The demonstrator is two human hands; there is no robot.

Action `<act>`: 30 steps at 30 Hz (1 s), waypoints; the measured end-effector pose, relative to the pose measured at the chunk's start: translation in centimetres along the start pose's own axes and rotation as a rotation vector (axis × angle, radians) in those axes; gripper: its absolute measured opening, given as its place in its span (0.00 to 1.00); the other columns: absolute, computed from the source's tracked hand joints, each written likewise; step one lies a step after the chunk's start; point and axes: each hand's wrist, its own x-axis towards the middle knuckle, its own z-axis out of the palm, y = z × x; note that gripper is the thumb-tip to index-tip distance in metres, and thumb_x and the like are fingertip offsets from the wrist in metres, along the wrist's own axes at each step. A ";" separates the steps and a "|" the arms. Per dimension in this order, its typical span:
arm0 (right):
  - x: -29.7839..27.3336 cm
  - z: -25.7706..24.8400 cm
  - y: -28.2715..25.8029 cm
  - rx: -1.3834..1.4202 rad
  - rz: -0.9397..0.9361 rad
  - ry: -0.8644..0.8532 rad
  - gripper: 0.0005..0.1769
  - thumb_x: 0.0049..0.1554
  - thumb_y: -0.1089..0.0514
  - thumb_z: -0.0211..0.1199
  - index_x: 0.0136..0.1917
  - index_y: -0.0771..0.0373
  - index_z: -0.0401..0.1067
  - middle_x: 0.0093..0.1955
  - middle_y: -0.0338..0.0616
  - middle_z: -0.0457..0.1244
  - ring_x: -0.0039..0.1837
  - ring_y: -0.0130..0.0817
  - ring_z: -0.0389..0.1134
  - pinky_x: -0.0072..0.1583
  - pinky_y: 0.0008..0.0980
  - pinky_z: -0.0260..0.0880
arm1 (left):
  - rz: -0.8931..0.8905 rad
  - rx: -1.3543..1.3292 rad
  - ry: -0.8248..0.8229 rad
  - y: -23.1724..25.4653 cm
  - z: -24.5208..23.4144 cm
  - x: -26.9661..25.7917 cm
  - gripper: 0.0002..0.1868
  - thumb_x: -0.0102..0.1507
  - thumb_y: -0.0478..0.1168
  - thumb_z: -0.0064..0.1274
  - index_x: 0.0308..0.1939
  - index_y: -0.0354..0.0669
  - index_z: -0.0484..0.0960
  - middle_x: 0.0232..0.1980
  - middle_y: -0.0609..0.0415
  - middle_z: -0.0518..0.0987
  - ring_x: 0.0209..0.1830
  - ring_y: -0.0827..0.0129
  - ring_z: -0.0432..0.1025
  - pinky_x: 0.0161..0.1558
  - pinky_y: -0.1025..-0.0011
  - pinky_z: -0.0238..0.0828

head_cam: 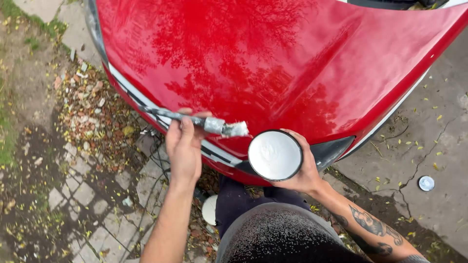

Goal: The person uses a power buffer to polish the hood of a red car. They then apply a white compound to the hood with a brush and continue polishing the surface with the buffer.

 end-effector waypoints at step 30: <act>-1.1 11.1 -2.6 -0.406 0.688 0.855 0.73 0.26 0.57 0.79 0.79 0.57 0.42 0.74 0.56 0.53 0.73 0.50 0.63 0.74 0.53 0.68 | 0.431 0.901 -1.084 -7.1 9.7 47.3 0.14 0.82 0.41 0.33 0.65 0.37 0.67 0.50 0.48 0.82 0.53 0.64 0.82 0.53 0.69 0.81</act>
